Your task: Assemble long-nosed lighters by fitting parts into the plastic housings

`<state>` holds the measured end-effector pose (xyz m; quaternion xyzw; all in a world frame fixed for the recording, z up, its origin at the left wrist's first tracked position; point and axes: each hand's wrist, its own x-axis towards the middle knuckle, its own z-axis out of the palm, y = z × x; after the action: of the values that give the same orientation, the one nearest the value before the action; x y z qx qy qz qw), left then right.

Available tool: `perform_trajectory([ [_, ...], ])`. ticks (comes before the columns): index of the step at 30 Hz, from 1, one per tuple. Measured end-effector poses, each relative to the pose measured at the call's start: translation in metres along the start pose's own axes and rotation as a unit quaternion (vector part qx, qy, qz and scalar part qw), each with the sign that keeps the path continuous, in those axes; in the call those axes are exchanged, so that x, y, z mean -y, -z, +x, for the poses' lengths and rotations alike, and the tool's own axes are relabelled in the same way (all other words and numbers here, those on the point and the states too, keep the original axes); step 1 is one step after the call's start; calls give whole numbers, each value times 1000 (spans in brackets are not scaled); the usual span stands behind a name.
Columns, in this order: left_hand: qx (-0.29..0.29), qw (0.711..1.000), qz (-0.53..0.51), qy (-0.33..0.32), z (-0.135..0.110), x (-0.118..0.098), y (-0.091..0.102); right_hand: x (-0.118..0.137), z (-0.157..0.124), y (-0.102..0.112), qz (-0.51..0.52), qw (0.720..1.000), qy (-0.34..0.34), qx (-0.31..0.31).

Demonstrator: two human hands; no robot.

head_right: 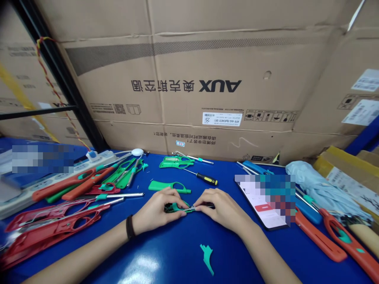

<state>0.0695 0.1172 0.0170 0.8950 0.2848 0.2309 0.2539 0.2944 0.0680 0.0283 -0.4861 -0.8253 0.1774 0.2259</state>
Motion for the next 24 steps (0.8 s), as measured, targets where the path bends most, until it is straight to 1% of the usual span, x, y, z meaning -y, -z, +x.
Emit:
perform_trajectory([
  [8,8,1000,5,-5,1,-2,2,8,0,1,-67,997,15,22],
  [10,9,1000,5,-6,1,-2,2,8,0,1,-59,998,15,25],
  [14,10,1000,0,-2,1,-3,2,6,0,1,-29,999,11,11],
  [19,11,1000,10,-3,1,-2,2,5,0,3,-10,1000,-5,7],
  [24,11,1000,10,-1,1,-3,2,5,0,4,10,1000,5,14],
])
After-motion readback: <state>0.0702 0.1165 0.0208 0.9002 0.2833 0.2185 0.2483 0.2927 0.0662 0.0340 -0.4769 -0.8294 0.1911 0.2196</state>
